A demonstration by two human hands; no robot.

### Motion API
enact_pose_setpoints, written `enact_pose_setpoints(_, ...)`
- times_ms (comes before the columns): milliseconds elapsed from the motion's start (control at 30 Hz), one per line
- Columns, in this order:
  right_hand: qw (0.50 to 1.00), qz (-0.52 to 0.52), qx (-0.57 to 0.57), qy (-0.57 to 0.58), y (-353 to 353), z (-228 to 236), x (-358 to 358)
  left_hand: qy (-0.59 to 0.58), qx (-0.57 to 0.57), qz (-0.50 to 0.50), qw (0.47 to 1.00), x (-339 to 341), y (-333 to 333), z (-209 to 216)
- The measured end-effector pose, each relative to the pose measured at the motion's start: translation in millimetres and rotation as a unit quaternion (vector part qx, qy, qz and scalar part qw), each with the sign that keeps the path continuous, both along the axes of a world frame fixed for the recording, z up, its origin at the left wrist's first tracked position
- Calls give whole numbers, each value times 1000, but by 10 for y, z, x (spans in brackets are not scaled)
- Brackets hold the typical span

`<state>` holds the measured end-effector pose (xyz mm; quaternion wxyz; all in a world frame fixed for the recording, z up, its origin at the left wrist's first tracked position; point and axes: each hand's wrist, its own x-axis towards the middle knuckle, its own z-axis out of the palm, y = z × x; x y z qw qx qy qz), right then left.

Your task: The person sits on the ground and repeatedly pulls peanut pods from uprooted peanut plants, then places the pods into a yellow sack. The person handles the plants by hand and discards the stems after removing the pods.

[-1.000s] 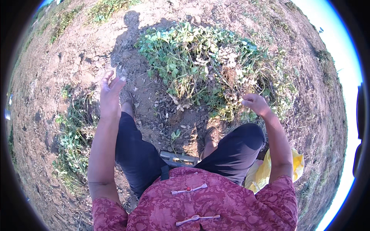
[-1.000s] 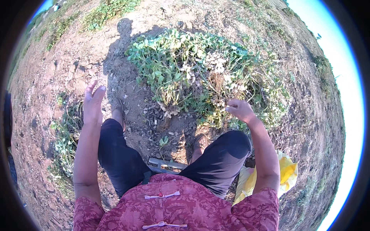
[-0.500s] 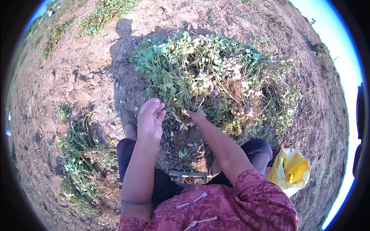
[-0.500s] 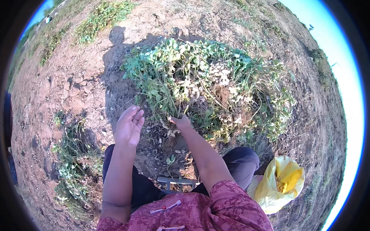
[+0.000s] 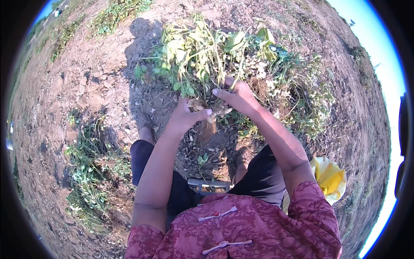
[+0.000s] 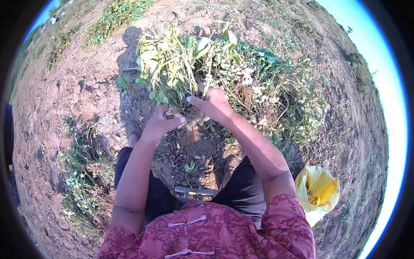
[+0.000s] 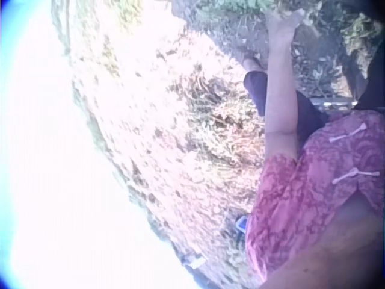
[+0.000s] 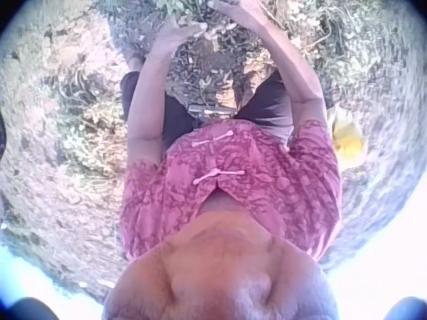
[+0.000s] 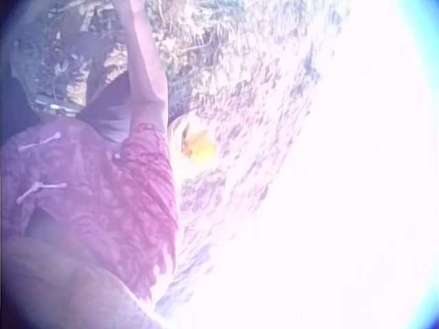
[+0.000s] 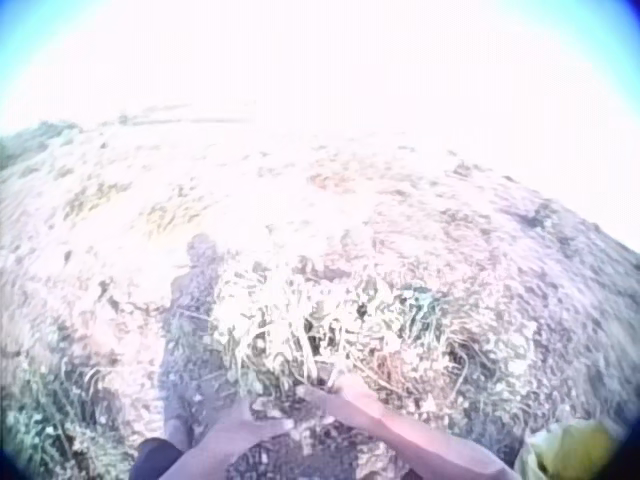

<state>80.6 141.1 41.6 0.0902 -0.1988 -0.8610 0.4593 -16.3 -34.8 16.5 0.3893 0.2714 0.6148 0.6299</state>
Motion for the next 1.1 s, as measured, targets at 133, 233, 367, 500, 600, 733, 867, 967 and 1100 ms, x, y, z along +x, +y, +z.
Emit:
enact_pose_setpoints(133, 995, 28, 99, 14, -304, 283, 165, 56, 3, -90, 994, 106, 183, -97)
enact_pose_setpoints(233, 997, 48, 58, 3, -358, 249, 157, 95, 11, -78, 992, 150, 228, -232)
enact_pose_setpoints(367, 996, 81, 43, -15, -346, 246, 209, 143, -62, -29, 987, 142, 207, -350)
enact_pose_setpoints(500, 976, 95, -135, 140, -134, -8, 147, -73, 15, 52, 996, 107, 248, -248)
enact_pose_setpoints(600, 930, -35, -293, 221, 111, -28, 164, -207, 186, 113, 954, 99, 218, -106)
enact_pose_setpoints(733, 948, -40, -257, 182, 205, -66, 235, -224, 146, 48, 962, -110, 132, -219)
enact_pose_setpoints(867, 975, 12, -203, 87, 90, -131, 265, -212, 116, 76, 967, -3, 118, -152)
enact_pose_setpoints(967, 981, 28, -179, 72, -4, -107, 251, -197, 83, 62, 975, -3, 119, -39)
enact_pose_setpoints(1100, 977, 88, -184, 60, -49, -271, 242, -178, 137, 86, 971, 74, 127, -116)
